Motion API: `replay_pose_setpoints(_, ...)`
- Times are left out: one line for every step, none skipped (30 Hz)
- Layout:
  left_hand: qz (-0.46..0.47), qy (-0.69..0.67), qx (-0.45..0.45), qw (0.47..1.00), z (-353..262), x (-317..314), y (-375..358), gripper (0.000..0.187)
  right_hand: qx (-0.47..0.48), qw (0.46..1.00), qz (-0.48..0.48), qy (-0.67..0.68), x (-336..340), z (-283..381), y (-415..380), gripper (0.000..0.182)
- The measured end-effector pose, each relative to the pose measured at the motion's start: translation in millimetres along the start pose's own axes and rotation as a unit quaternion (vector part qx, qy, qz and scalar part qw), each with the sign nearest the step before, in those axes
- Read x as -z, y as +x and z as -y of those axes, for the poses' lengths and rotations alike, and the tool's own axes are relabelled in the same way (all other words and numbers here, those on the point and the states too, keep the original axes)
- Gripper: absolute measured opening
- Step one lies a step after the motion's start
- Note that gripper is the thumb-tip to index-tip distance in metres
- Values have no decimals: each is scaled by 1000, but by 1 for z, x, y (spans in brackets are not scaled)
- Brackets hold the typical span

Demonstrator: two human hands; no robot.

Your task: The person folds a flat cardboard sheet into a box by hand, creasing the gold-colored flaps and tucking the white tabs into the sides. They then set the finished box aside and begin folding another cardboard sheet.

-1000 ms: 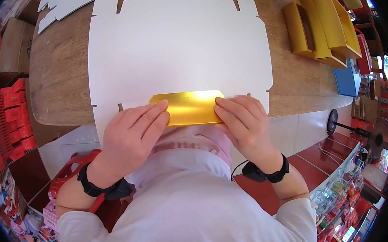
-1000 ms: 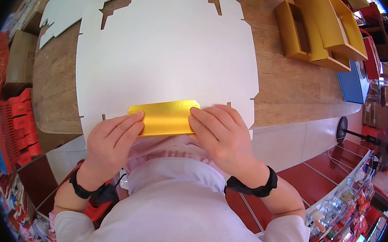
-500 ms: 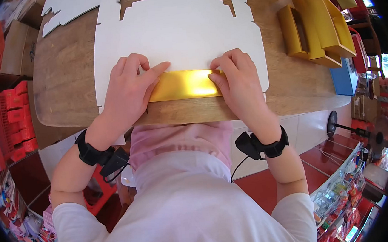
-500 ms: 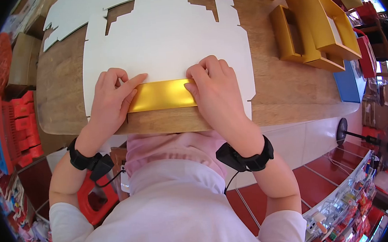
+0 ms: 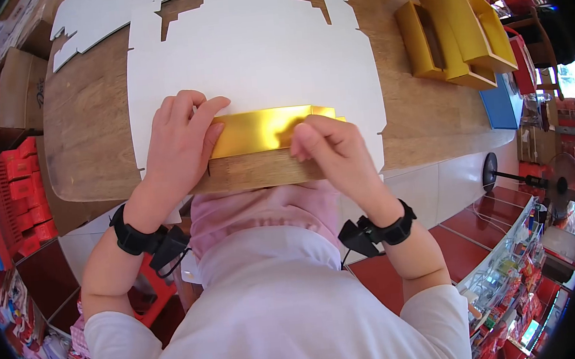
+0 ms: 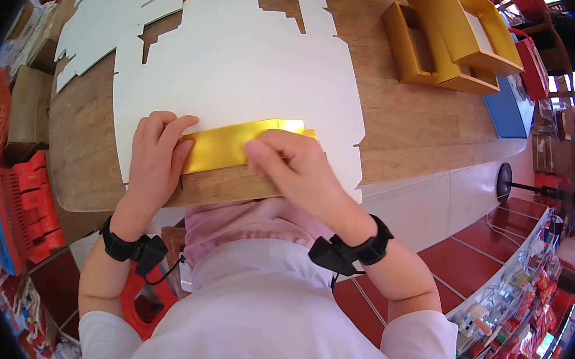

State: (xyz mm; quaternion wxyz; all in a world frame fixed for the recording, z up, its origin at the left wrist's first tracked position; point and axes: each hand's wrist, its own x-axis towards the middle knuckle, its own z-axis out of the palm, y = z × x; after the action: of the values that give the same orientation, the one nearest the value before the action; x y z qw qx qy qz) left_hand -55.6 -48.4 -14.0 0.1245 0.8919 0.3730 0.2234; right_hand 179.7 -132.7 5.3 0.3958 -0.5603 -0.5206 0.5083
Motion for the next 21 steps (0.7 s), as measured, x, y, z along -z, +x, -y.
replay_pose_setpoints(-2, -1, -1, 1000, -2, 1, -1, 36, 1, 1000, -2, 15, 9, 0, -3, 30)
replay_pose_setpoints(-1, -15, -16, 1000, -3, 3, -2, 32, 2, 1000, -5, 30, 17, 1, -8, 28)
replay_pose_setpoints(0, -28, -34, 999, -2, 7, -1, 29, 15, 998, -31, 50, 28, 5, -13, 24)
replay_pose_setpoints(-2, -26, -39, 999, -3, 14, -1, 29, 29, 995, -57, 71, 42, 8, -18, 23)
replay_pose_setpoints(12, -86, -54, 995, -6, 24, -4, 25, 67, 992, -103, 2, 61, 5, -24, 18)
replay_pose_setpoints(26, -147, -65, 987, -8, 34, -9, 21, 102, 982, -146, -66, 80, 2, -32, 22)
replay_pose_setpoints(27, -146, -66, 987, -8, 43, -13, 21, 102, 982, -147, -65, 94, -1, -38, 22)
replay_pose_setpoints(35, -162, -78, 983, -6, 54, -17, 21, 147, 935, -159, -280, 107, -5, -42, 31)
replay_pose_setpoints(42, -178, -90, 979, -5, 63, -20, 21, 185, 841, -162, -481, 112, -6, -44, 41)
replay_pose_setpoints(41, -177, -92, 979, -6, 70, -21, 21, 186, 841, -164, -481, 111, -6, -44, 41)
replay_pose_setpoints(39, -180, -119, 976, -7, 76, -22, 21, 203, 841, -135, -483, 109, -5, -45, 49)
replay_pose_setpoints(38, -182, -145, 972, -6, 82, -22, 21, 219, 841, -106, -483, 107, -4, -47, 57)
replay_pose_setpoints(56, -167, -190, 966, 1, 87, -22, 16, 272, 807, -132, -506, 109, -3, -43, 43)
replay_pose_setpoints(56, -166, -192, 966, 3, 88, -20, 16, 273, 807, -134, -506, 112, 0, -41, 43)
replay_pose_setpoints(57, -225, -163, 959, 5, 89, -19, 27, 320, 792, -141, -501, 115, 5, -40, 35)
replay_pose_setpoints(58, -284, -131, 948, 6, 90, -19, 42, 366, 775, -148, -494, 115, 14, -38, 26)
replay_pose_setpoints(87, -352, -17, 932, 1, 91, -24, 80, 396, 781, -174, -450, 108, 23, -33, 14)
replay_pose_setpoints(86, -351, -19, 932, 1, 95, -19, 80, 398, 780, -176, -450, 106, 33, -31, 14)
replay_pose_setpoints(117, -350, 17, 929, 1, 102, -11, 89, 433, 761, -170, -452, 105, 44, -31, 15)
replay_pose_setpoints(148, -348, 52, 924, 0, 106, -5, 99, 468, 741, -164, -453, 104, 56, -31, 17)
replay_pose_setpoints(111, -322, 37, 939, -3, 107, -3, 102, 493, 705, -181, -477, 101, 70, -30, 24)
